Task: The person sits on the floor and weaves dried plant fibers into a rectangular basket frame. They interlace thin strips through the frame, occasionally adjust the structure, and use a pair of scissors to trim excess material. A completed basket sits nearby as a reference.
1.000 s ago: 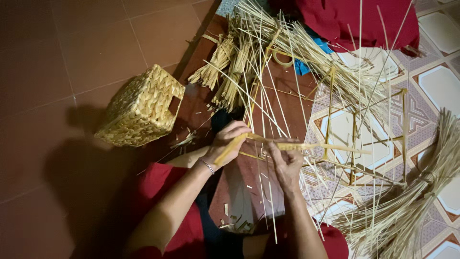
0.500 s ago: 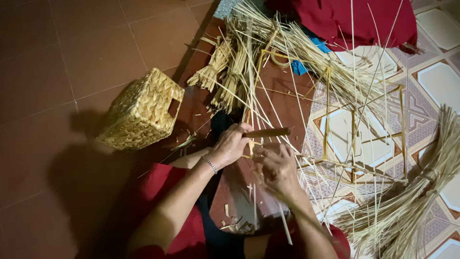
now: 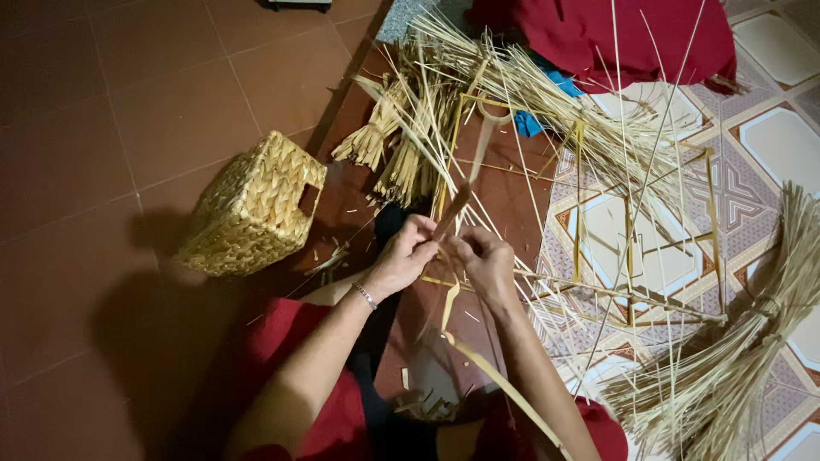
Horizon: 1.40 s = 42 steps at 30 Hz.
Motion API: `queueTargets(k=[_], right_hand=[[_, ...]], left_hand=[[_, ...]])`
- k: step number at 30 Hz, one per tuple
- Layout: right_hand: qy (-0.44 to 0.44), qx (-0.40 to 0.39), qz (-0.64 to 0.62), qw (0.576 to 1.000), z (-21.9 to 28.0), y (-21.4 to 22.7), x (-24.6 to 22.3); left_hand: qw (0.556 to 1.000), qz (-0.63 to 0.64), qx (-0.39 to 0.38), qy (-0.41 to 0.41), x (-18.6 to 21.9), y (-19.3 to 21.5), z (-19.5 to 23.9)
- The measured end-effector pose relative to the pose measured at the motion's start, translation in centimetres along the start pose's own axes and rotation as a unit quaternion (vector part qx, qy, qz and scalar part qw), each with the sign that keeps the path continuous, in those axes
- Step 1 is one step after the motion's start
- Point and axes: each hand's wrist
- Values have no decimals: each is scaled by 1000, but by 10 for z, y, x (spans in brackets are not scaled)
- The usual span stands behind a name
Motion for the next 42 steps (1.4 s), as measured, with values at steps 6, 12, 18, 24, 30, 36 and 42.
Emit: queueTargets(k=[6,12,18,24,30,36,42], right_hand=[[53,-77,-162,982,-1,4,23],[161,-143,-219,952,5,18,11],[70,-66,-241,966,6,17,2],[172,181,55,967,20,11,2],[185,193,86,960,28,16,18],[69,65,-61,994,26,17,27],[128,42,-46,990,49,43,16]], left_hand=[[979,-175,104,13,13,-15,-12],[971,-236,6,21,47,-19,-19],[968,-247,-25,-39,61,-22,-24],[979,-191,-56,45,45,-15,-31],[962,-270,-18,22,25,-27,-26],[969,-236,9,73,24,-31,-26],[967,-253,-14,3,18,-31,-23]])
Point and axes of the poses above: each hand's wrist, its own z-axis away from the middle knuckle, its own y-axis out of the back of the hand, x = y × z, and after that the axes turned 14 degrees about -y, right-handed
